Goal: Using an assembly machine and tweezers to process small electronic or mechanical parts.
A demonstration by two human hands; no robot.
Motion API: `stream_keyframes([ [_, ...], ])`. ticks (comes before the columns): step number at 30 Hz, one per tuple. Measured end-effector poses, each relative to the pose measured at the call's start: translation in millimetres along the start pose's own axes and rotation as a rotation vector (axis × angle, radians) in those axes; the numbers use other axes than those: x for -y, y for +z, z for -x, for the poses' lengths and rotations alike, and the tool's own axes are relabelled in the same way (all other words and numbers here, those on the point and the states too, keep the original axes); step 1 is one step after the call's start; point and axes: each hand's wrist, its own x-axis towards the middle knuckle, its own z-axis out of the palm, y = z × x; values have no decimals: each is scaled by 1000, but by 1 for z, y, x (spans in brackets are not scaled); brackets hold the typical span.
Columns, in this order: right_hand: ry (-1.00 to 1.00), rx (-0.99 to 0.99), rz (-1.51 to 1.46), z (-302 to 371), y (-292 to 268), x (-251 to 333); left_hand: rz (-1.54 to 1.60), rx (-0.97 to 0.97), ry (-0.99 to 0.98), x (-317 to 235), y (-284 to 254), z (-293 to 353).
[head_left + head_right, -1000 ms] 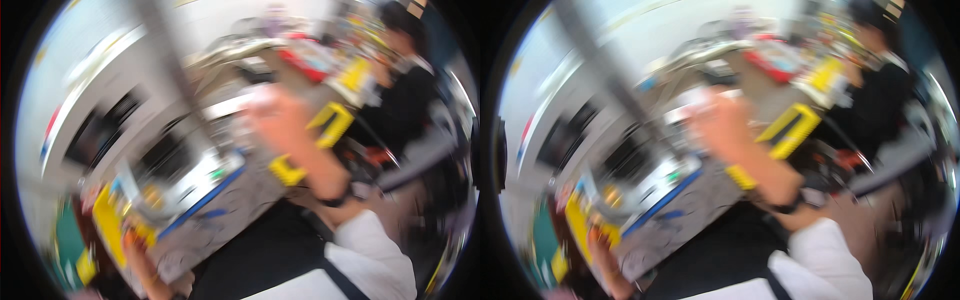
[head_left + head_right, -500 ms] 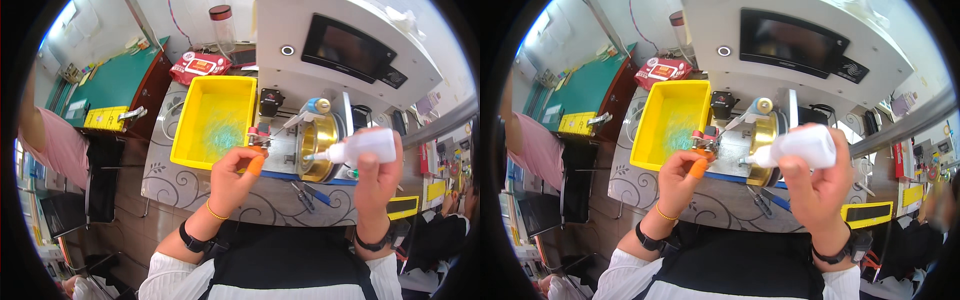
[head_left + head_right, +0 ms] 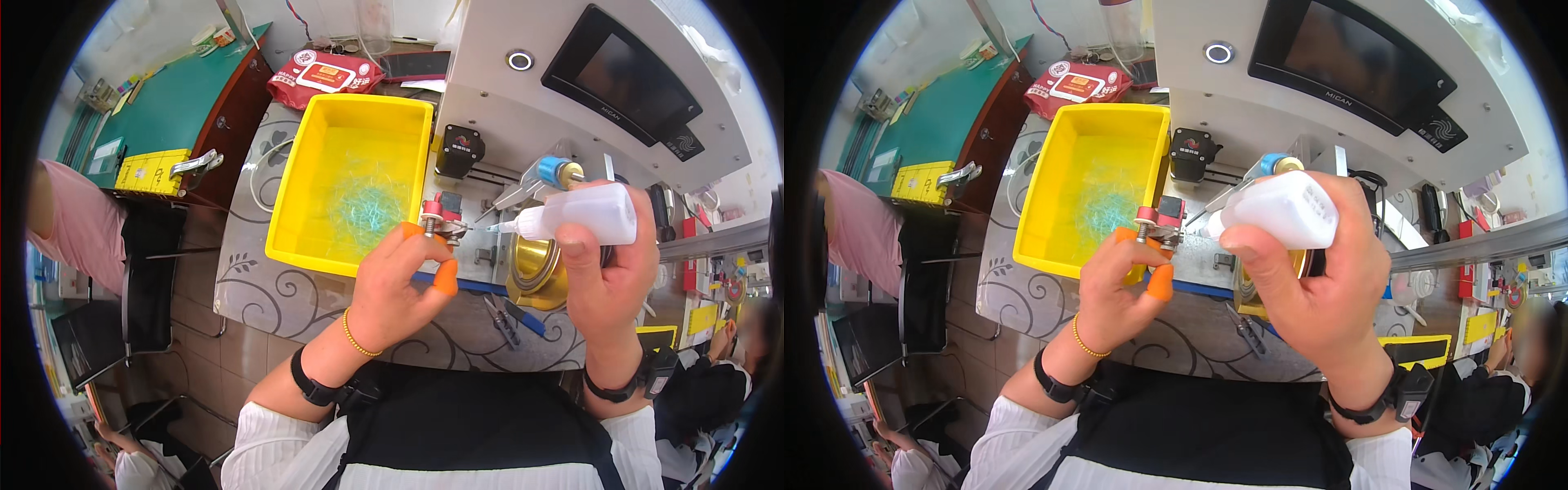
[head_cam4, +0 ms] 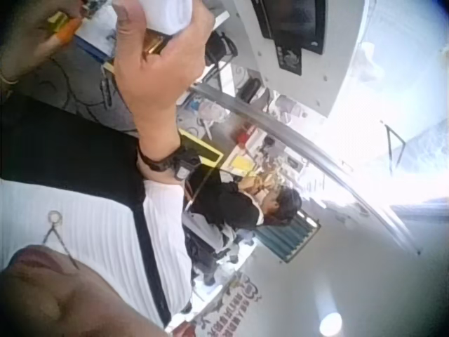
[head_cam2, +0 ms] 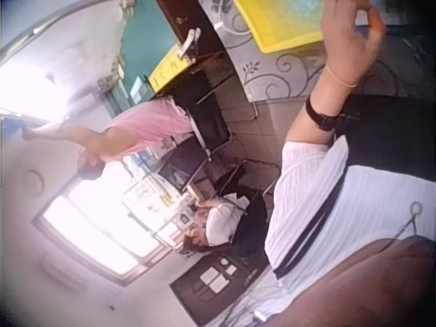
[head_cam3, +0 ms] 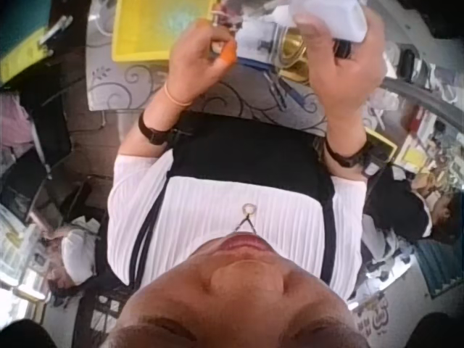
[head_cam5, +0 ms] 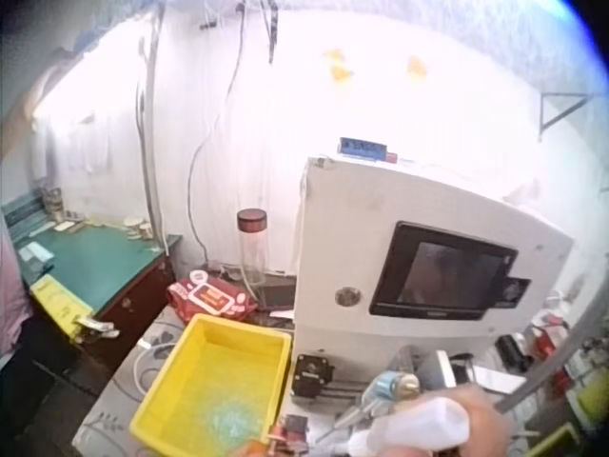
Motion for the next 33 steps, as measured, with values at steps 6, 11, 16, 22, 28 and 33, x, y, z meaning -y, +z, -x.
stream_keyframes([
  [6,24,-7,-31,0,0,0,5,3,-3,0,2,1],
  [11,19,-21,-81,3,-1,-8,8,0,-2,0,0,1],
  [16,197,-52,-291,5,-10,-3,38,-3,2,0,1,0],
  [22,190,-29,-229,-2,-8,0,39,3,-6,-1,0,-1],
  [28,145,-26,-145,-2,-8,-5,54,4,-17,1,0,-1],
  [33,184,-61,-262,-4,-5,0,48,12,-20,1,-2,-1],
])
